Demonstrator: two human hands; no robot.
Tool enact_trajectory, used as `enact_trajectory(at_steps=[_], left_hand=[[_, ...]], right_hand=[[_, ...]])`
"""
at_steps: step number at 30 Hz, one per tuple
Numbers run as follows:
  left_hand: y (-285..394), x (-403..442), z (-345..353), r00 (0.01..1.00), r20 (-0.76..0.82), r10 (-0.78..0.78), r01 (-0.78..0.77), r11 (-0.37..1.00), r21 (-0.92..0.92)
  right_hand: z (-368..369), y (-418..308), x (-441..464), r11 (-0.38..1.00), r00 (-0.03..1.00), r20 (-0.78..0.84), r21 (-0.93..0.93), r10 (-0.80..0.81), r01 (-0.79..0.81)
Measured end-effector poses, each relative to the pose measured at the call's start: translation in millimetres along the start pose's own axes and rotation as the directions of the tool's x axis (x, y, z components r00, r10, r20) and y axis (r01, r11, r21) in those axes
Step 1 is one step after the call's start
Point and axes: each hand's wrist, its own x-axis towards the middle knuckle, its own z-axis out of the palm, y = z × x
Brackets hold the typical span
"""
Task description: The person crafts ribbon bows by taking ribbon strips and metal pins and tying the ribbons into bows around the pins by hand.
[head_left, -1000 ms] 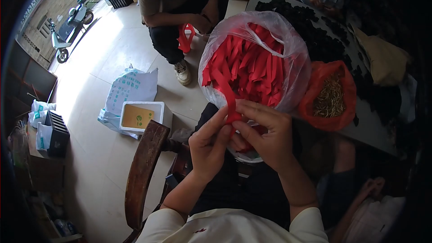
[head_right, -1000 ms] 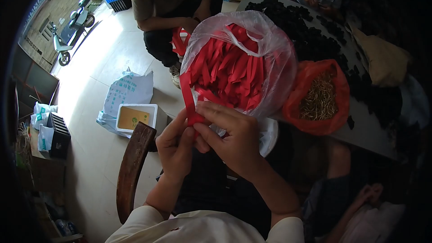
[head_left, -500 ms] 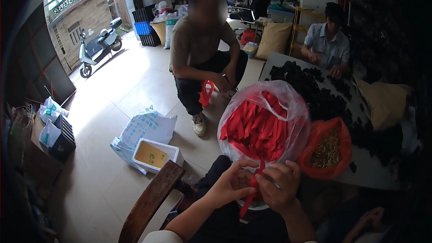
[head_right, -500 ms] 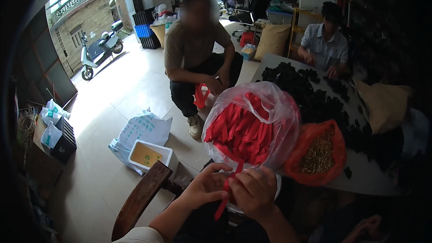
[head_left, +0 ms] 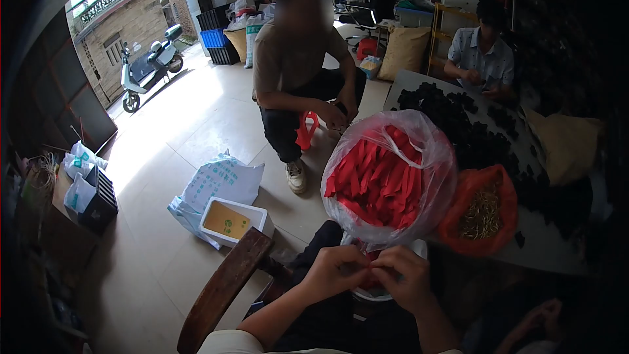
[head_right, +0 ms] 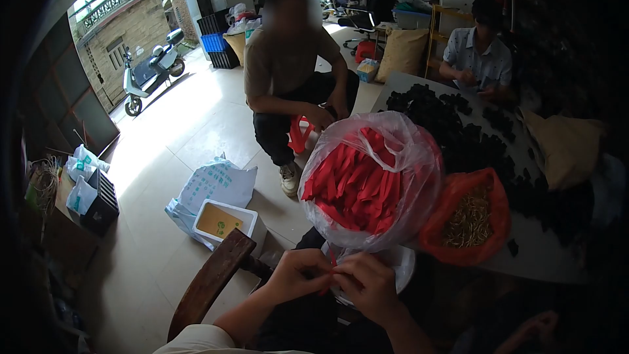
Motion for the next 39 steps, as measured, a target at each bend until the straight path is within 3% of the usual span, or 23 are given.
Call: enact_trajectory(at_steps=[1,4,7,10,11,13,16,19,20,23,24,26,27,28,29,30,32,33,36,37,39], left_hand=[[0.4,0.5,0.9,1.0,0.015,0.01,-0.011,0.997,0.074],[-11.1,2.9,5.0,0.999,0.001,0.041,-0.041,0.991,-0.125],[-10.8,3.6,3.9,0.997,0.055,-0.054,0.067,0.957,-0.281],[-9.9,4.8,2.0,0.993,0.108,-0.04,0.067,0.962,-0.264],[-11.6,2.6,2.7,0.985,0.145,-0.095,0.143,0.92,-0.364],[-17.5,-2.4,4.1,0.955,0.231,-0.187,0.286,0.793,-0.538],[-24.7,-4.8,11.0,0.909,0.394,-0.132,0.395,0.568,-0.722],[-29.7,-9.5,19.6,0.951,0.244,-0.188,0.298,0.36,-0.884],[-33.1,-7.7,16.9,0.966,0.104,-0.235,0.184,0.35,-0.918],[-23.1,0.7,11.1,0.908,-0.357,-0.219,-0.053,0.786,-0.616],[-12.9,3.8,10.8,0.919,-0.392,0.038,-0.087,0.991,-0.106],[4.3,5.9,9.8,0.992,-0.052,0.119,-0.108,0.977,0.184],[8.2,6.2,8.7,0.984,0.131,0.117,-0.153,0.938,0.31],[8.6,4.5,7.0,0.963,0.268,0.012,-0.089,0.957,0.277],[7.6,1.9,9.0,0.97,0.244,0.008,-0.055,0.98,0.189],[7.1,2.2,9.3,0.976,0.218,0.012,-0.036,0.994,0.107],[8.1,-2.0,13.4,0.994,0.081,-0.072,0.077,0.995,-0.058],[6.7,-4.5,15.3,0.998,0.066,-0.016,0.02,0.998,-0.066],[-1.3,-6.1,16.2,0.988,0.04,0.152,-0.146,0.981,-0.126],[-4.1,-7.2,17.0,0.998,0.015,0.064,-0.056,0.944,-0.325],[-9.6,-11.3,19.5,0.993,0.025,-0.119,0.104,0.729,-0.677]], right_hand=[[0.9,0.3,-1.6,0.999,1.0,-0.02,-0.026,0.018,-0.018],[-2.2,2.9,-3.6,0.948,0.967,-0.009,0.2,0.255,-0.248],[-8.4,0.3,-1.7,0.884,0.934,0.083,0.304,0.347,-0.355],[-12.5,14.0,-3.5,0.929,0.97,0.167,0.297,0.178,-0.222],[-14.1,12.2,-1.5,0.941,0.981,0.167,0.303,0.102,-0.15],[-18.8,7.0,8.7,0.949,0.985,0.165,0.314,-0.056,0.001],[-25.6,9.8,14.3,0.954,0.949,0.246,0.268,-0.199,0.131],[-20.8,6.9,10.8,0.962,0.976,0.041,0.184,-0.213,0.202],[-19.7,6.8,7.1,0.972,0.981,0.025,0.141,-0.193,0.188],[-11.8,3.3,-8.5,0.982,0.983,0.027,0.059,-0.179,0.178],[-9.2,-0.9,-10.1,0.978,0.976,0.063,0.054,-0.206,0.203],[-12.9,-11.5,-9.2,0.982,0.981,0.055,-0.009,-0.189,0.189],[-14.5,-10.2,-7.6,0.997,0.996,0.051,0.034,-0.071,0.069],[-16.1,-7.2,-8.7,0.995,0.997,0.057,0.077,0.052,-0.056],[-17.5,-1.6,-9.9,0.979,0.985,0.065,0.113,0.161,-0.168],[-13.7,6.2,-17.1,0.883,0.933,0.12,0.301,0.34,-0.36],[-9.1,8.5,-23.3,0.724,0.872,0.145,0.502,0.468,-0.473],[-5.8,8.8,-25.8,0.617,0.832,0.175,0.594,0.527,-0.516],[5.0,16.9,-34.5,0.389,0.823,0.232,0.793,0.518,-0.469],[7.6,15.1,-33.3,0.362,0.834,0.207,0.828,0.512,-0.428],[14.7,9.4,-30.9,0.307,0.849,0.15,0.889,0.506,-0.34]])
